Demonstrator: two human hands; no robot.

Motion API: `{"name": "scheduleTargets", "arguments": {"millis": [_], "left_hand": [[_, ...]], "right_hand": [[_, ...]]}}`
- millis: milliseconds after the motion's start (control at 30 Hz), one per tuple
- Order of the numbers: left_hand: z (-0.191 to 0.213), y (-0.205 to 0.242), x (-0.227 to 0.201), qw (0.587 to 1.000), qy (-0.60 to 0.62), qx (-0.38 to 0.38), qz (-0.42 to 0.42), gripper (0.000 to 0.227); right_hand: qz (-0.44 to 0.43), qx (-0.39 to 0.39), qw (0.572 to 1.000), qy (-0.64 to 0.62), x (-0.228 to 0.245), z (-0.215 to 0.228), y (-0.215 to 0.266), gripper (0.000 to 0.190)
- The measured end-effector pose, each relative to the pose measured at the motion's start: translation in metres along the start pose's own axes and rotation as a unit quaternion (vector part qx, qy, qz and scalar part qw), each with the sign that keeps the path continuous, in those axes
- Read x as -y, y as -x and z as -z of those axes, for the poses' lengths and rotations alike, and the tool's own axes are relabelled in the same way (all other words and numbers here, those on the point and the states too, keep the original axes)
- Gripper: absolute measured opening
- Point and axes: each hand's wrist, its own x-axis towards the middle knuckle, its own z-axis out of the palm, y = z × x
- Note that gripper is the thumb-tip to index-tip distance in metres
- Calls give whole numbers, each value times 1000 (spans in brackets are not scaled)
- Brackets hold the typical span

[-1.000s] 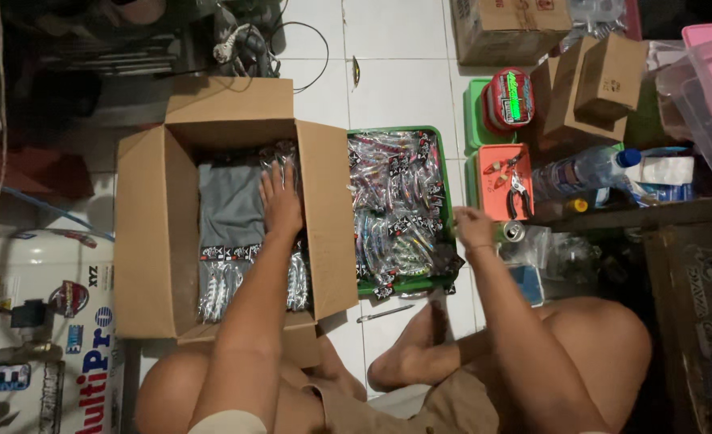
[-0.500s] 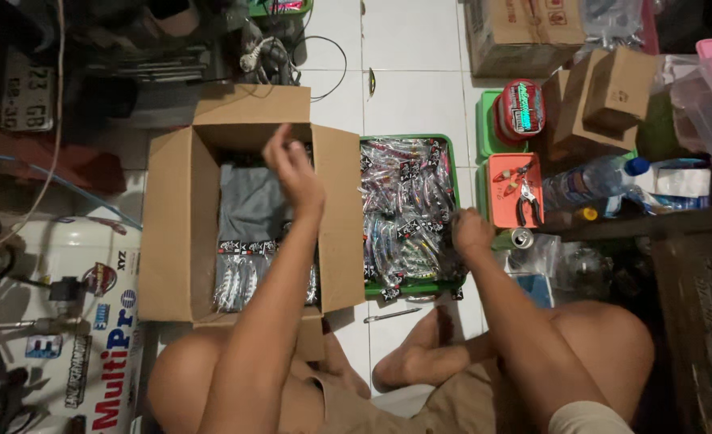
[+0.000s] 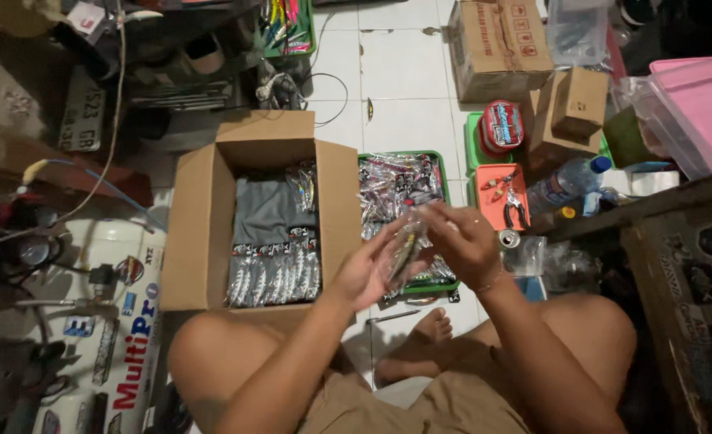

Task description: The person picks up packaged fishing lures from a tray, organizes them into rows inside a box, and writes on the box with a pen.

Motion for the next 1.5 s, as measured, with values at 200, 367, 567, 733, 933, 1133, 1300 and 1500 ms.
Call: {"name": "scheduleTargets", "arguments": {"millis": [200, 367, 567, 733, 933, 1133, 1300, 1500], "left_hand": [[7, 20, 29, 992, 94, -25, -85, 56], [12, 23, 21, 994, 53, 9, -93, 63], [43, 1, 32, 997, 21, -30, -66, 56], [7, 7, 30, 990, 72, 40, -117, 59], [25, -2, 48, 991, 1, -73, -114, 53], [15, -9, 42, 978, 69, -80, -179, 56], [4, 2, 9, 973, 60, -111, -193, 58], [19, 0, -10, 965, -3, -118, -234, 39]], "right_hand": [[-286, 5, 925, -249, 31, 5, 13, 22], [-265, 8, 921, -285, 25, 1, 15, 22], [-346, 1, 817, -461, 40, 4, -8, 25], [-602, -125, 690, -381, 34, 1, -12, 18], [-268, 210, 872, -351, 70, -17, 7, 48], [-286, 226, 867, -338, 72, -9, 5, 55], [-227, 201, 898, -320, 100, -8, 11, 47], [-272, 155, 884, -348, 101, 1, 12, 37]]}}
